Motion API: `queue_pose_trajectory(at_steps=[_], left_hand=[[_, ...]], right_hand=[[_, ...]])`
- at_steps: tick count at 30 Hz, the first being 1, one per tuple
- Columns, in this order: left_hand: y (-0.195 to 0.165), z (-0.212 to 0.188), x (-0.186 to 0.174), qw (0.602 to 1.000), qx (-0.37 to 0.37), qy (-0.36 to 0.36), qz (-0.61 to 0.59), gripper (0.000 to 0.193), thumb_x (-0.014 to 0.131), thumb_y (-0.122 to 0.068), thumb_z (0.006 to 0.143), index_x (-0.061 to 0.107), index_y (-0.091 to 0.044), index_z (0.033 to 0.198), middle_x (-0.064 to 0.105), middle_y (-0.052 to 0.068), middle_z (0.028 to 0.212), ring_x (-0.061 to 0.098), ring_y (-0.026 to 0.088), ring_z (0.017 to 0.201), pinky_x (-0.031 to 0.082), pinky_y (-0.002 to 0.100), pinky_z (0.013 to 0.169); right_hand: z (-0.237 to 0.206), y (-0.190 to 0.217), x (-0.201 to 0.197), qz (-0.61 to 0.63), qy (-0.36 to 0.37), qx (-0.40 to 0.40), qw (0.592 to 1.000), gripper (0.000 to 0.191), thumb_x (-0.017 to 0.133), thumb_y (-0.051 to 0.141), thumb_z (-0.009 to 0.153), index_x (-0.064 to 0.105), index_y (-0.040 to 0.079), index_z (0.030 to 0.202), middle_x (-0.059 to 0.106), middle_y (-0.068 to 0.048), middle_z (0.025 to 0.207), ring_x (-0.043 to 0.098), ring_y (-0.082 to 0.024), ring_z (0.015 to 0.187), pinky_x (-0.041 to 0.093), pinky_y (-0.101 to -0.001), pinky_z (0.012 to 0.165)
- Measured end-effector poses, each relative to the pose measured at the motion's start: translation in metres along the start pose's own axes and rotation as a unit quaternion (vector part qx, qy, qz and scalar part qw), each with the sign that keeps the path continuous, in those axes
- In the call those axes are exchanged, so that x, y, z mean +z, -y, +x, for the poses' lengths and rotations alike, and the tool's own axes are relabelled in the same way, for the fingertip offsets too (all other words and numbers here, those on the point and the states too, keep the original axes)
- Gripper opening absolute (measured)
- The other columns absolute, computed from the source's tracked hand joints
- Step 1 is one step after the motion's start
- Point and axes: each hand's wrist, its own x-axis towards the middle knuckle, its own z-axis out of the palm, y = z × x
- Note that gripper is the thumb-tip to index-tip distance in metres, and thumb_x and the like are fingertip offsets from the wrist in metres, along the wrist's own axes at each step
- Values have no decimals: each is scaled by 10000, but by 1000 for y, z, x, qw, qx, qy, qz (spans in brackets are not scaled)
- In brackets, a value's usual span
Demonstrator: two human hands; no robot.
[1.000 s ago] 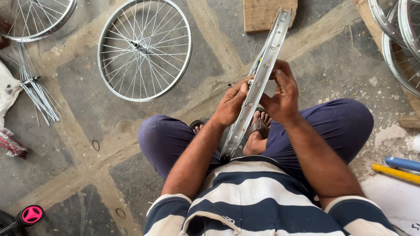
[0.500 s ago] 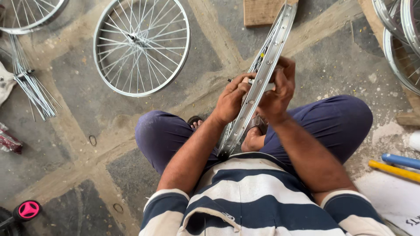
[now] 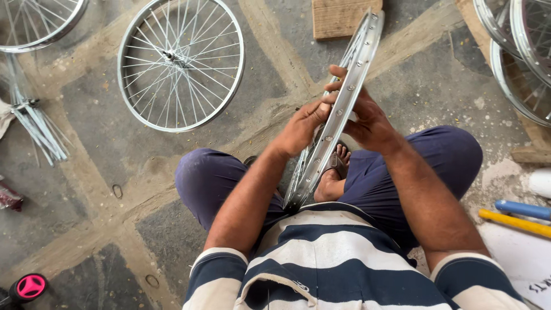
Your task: The person sits on the floor and uses a small metal tool to tighten or adjust components along the inner edge of a bicycle rim. They repeatedly rotate the rim and work along its length, occasionally repositioning the tool and checking the alignment of the rim.
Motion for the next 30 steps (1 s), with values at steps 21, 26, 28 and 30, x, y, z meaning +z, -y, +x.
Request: queue_pose_trajectory(at_steps=[21, 26, 28, 30], left_hand=[[11, -2, 9, 992, -34, -26, -119, 404, 502, -378, 1152, 691, -21, 1158, 719, 112, 983, 655, 185, 897, 528, 337, 796], [1, -8, 6, 998, 62, 4, -27, 428, 470, -387, 1155, 692, -22, 1187, 650, 133, 1206, 629, 172, 1084, 514, 331, 956], [-4, -12, 8, 972, 178, 5, 154, 510, 465, -467, 1125, 678, -17, 1233, 573, 147, 1414, 615, 184, 1215, 512, 349, 1032], [-7, -14, 15, 993, 80, -33, -83, 550, 469, -489, 1131, 579, -5, 1367, 553, 192, 1377, 561, 240, 1247, 463, 413, 1094]], right_hand=[[-1, 25, -13, -45, 8, 47, 998, 546, 793, 271, 908, 640, 67, 1391, 548, -115, 1524, 538, -292, 1447, 495, -416, 1203], [8, 12, -12, 5, 51, 40, 998, 515, 772, 269, 937, 638, 94, 1403, 506, -116, 1590, 542, -274, 1442, 499, -411, 1194], [9, 11, -6, 30, 35, 55, 997, 449, 801, 231, 917, 690, 132, 1340, 570, -85, 1539, 616, -236, 1369, 554, -396, 1145], [8, 14, 0, -71, -6, 28, 997, 482, 848, 199, 868, 700, 114, 1319, 591, -81, 1461, 622, -257, 1342, 559, -405, 1114]])
